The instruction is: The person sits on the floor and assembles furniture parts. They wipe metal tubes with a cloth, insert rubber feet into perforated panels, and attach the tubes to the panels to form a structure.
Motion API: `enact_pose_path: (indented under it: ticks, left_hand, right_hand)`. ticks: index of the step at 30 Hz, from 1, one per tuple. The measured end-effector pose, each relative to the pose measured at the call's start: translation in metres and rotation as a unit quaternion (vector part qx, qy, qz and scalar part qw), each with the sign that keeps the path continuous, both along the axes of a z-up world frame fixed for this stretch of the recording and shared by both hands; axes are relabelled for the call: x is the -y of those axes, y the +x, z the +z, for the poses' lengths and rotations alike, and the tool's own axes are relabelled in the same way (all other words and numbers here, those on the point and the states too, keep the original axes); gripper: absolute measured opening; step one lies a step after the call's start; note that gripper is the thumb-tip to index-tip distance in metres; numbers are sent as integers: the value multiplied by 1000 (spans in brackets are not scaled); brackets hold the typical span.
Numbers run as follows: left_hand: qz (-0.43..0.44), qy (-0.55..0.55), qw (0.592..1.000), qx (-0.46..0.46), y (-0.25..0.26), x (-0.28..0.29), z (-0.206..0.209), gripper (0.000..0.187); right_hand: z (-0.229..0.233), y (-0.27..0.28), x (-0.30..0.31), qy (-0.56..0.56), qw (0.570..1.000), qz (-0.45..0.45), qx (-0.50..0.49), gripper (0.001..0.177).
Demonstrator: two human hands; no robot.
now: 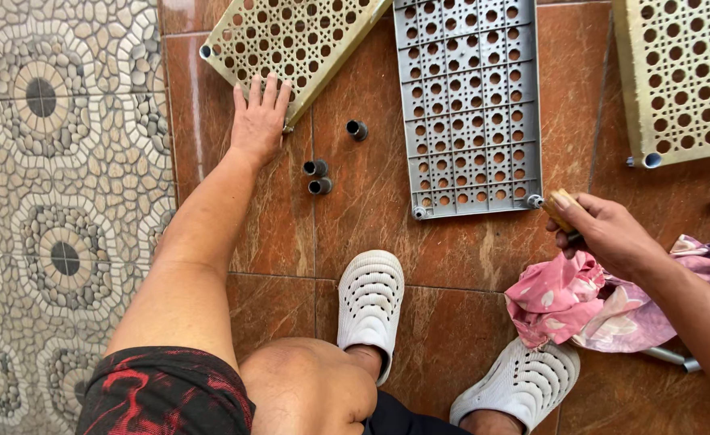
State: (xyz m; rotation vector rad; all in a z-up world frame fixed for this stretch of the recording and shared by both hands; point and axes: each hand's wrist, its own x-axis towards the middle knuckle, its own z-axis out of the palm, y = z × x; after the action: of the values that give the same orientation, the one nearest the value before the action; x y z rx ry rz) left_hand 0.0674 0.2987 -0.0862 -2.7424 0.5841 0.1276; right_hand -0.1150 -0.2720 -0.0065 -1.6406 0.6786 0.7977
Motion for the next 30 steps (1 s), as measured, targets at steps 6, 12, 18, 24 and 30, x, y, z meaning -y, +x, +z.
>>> enact_pose_path:
  ticks: [6, 12, 18, 24, 30]
  left_hand:
    - [-82, -77, 992, 54, -4, -2, 28, 79]
    - [-129, -260, 952, 99, 10, 24, 90, 56]
    - [-91, -533, 832, 128, 51, 92, 160, 13]
    - [27, -717, 697, -12, 30, 170, 200, 18]
    - [-14, -781, 600, -172, -7, 201, 206, 20]
  right_hand:
    - [5, 6, 0, 87, 994, -36, 57, 38]
    - [20, 11, -5, 47, 994, -15, 100, 33]
    - [113, 55, -28, -75, 969, 101, 213, 37]
    - [200, 117, -89, -154, 903, 238, 322, 29]
    - [152, 141, -138, 125, 816, 68, 561, 14]
